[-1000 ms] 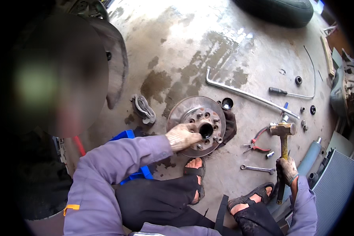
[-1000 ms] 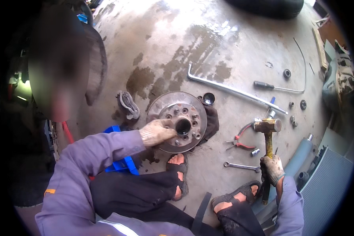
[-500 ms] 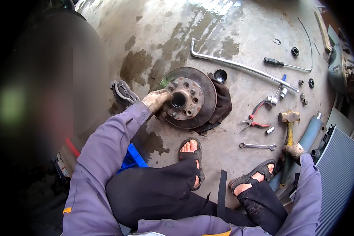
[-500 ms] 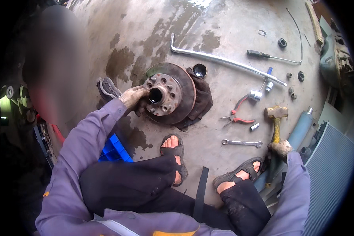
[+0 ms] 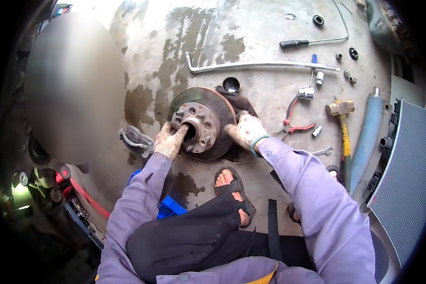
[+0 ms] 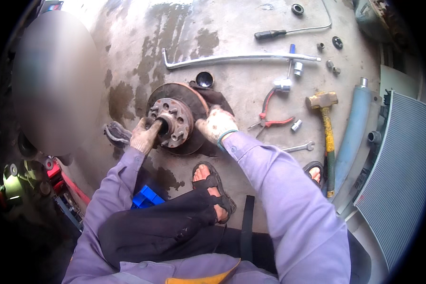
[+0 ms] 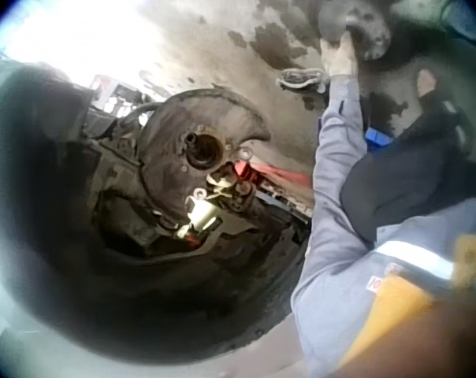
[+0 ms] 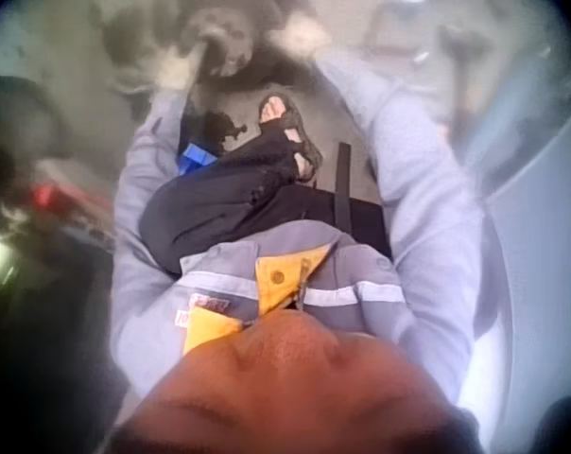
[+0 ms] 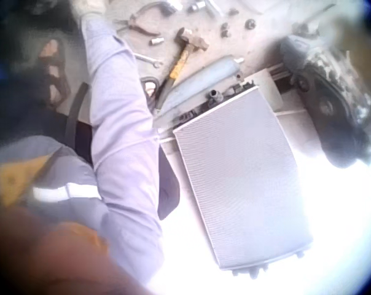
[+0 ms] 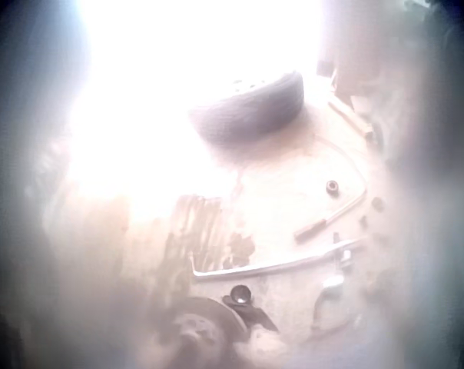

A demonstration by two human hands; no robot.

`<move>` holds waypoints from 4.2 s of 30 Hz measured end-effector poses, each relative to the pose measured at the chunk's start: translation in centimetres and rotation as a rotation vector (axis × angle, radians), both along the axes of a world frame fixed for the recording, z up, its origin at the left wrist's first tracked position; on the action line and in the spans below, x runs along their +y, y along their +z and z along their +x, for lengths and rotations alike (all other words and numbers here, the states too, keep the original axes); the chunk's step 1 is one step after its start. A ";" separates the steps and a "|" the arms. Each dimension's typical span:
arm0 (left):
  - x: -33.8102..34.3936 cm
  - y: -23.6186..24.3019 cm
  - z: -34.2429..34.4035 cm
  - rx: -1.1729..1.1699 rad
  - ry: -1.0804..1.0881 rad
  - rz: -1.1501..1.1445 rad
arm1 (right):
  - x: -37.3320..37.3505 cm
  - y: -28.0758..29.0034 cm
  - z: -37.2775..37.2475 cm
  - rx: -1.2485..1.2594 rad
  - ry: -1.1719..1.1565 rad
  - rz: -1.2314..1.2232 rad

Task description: The person sits on the floor and works on a brake rotor, using a hammer to tap the bearing into place. They then use a wrench to tighten a nut on the rotor hub.

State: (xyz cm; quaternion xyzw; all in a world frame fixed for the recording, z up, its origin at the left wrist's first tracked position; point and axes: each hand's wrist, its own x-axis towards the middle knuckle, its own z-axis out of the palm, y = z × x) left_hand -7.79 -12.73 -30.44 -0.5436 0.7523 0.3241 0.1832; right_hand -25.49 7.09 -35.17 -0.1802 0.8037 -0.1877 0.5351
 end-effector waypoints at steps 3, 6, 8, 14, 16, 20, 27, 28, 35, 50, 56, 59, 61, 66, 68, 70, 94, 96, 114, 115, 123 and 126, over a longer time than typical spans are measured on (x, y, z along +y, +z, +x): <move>-0.2 -1.3 1.7 0.109 0.030 0.016 | 0.5 -1.5 0.7 -0.042 -0.137 -0.102; -1.9 -1.6 3.8 0.212 0.183 0.201 | 0.1 -1.1 0.0 -0.138 -0.046 -0.149; -2.8 -1.7 4.1 0.332 0.171 0.259 | 1.2 0.3 1.0 -0.007 0.064 -0.284; -1.5 -0.2 8.7 0.607 0.483 0.688 | 2.1 10.7 2.0 -0.275 -0.158 -0.500; 1.2 1.7 5.4 0.653 0.650 0.880 | 2.5 12.5 0.7 -0.187 -0.152 -0.511; 3.4 0.8 4.5 0.628 0.733 0.921 | 2.5 13.8 0.4 0.009 -0.030 -0.530; 4.3 -4.7 5.2 0.665 0.822 0.932 | 3.1 13.5 0.1 -0.013 0.009 -0.413; 4.7 -4.9 5.1 0.641 0.864 0.925 | 3.1 13.3 0.3 -0.065 -0.005 -0.412; 4.6 -6.8 6.9 0.684 0.801 0.746 | 0.4 14.2 1.5 -0.139 0.073 -0.406; 5.3 -7.1 6.3 0.784 0.846 0.815 | -1.6 15.3 1.3 -0.169 0.103 -0.363; 5.8 -10.9 7.6 0.824 0.848 0.778 | -1.8 14.8 1.5 -0.119 0.137 -0.349; 5.8 -11.4 7.6 0.825 0.842 0.733 | -1.5 14.3 1.9 -0.142 0.064 -0.407; 5.5 -10.2 6.9 0.808 0.861 0.755 | -1.3 13.9 2.0 -0.105 0.070 -0.380; 4.1 -8.0 5.5 0.691 1.008 1.009 | -2.1 14.1 1.5 -0.090 0.018 -0.401; 3.5 -5.2 4.2 0.573 1.162 1.091 | -2.6 14.2 1.0 0.001 0.115 -0.438; 3.6 -4.1 4.2 0.585 0.969 0.970 | -3.4 14.9 1.0 -0.057 0.124 -0.325; -0.4 -8.6 1.8 0.634 0.245 0.329 | -3.2 15.6 -0.1 -0.187 -0.385 -0.211; -0.7 -8.2 1.4 0.634 0.211 0.305 | -2.2 14.9 -0.4 -0.165 -0.446 -0.249; 7.0 -3.0 3.5 0.622 0.129 -0.016 | 8.1 5.6 -3.1 -0.027 -0.344 0.046; 7.5 -3.1 3.1 0.700 0.150 0.043 | 10.4 3.2 -3.2 0.124 -0.162 -0.097; 7.5 -2.5 0.8 0.596 -0.034 0.128 | 12.1 -0.1 -2.9 0.050 -0.205 -0.053; 7.4 -3.0 0.8 0.572 -0.066 0.150 | 12.0 0.2 -4.1 0.090 0.044 -0.043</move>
